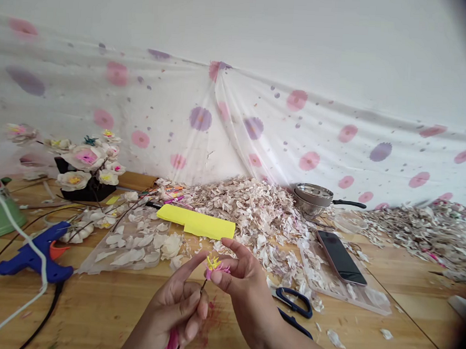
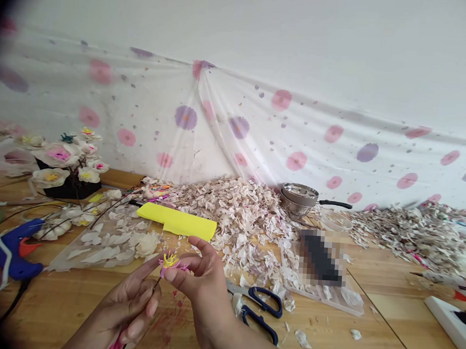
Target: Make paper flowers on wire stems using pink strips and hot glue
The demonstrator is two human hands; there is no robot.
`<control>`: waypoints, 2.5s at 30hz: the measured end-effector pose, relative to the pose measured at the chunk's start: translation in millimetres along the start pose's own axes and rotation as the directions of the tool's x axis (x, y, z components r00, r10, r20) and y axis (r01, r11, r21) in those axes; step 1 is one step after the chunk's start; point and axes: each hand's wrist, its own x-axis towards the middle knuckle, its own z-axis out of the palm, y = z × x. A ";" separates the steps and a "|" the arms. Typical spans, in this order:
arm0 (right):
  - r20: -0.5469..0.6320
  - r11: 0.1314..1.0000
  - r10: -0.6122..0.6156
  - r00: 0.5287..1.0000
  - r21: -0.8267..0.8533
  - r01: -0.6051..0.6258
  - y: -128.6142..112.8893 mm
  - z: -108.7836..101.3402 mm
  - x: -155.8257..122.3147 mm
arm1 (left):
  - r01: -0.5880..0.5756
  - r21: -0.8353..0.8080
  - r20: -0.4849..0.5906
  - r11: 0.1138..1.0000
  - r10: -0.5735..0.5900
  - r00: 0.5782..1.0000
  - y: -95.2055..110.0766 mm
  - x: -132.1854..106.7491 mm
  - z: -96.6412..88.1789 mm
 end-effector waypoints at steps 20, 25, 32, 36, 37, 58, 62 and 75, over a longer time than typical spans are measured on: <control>-0.080 0.928 -0.206 0.975 -0.333 0.168 10.6 -0.9 2.3 | -0.312 0.491 -0.163 0.813 0.438 0.884 5.4 -3.8 5.8; -0.065 0.926 -0.239 0.969 -0.317 0.207 17.9 -4.6 7.2 | -0.286 0.610 -0.156 0.739 0.466 0.871 6.0 -2.5 1.2; -0.045 0.915 -0.260 0.965 -0.329 0.232 20.5 -5.5 7.8 | -0.271 0.579 -0.166 0.769 0.437 0.884 6.9 1.0 -2.6; -0.034 0.888 -0.304 0.952 -0.373 0.271 22.3 -7.0 8.6 | -0.268 0.538 -0.184 0.799 0.422 0.888 6.6 1.6 -2.4; -0.028 0.881 -0.311 0.950 -0.383 0.277 22.8 -7.6 8.9 | -0.266 0.523 -0.191 0.810 0.415 0.889 6.6 1.9 -2.5; 0.028 0.870 -0.311 0.950 -0.394 0.297 21.4 -8.0 7.4 | -0.113 0.264 -0.172 0.958 0.162 0.972 8.9 2.6 -0.4; -0.020 0.900 -0.275 0.961 -0.357 0.250 18.3 -6.4 7.2 | -0.113 0.249 -0.144 0.962 0.152 0.978 7.8 4.0 -1.9; -0.067 0.982 -0.060 0.996 -0.183 0.047 7.5 1.4 2.7 | -0.102 0.201 -0.086 0.974 0.122 0.989 4.0 1.7 -3.6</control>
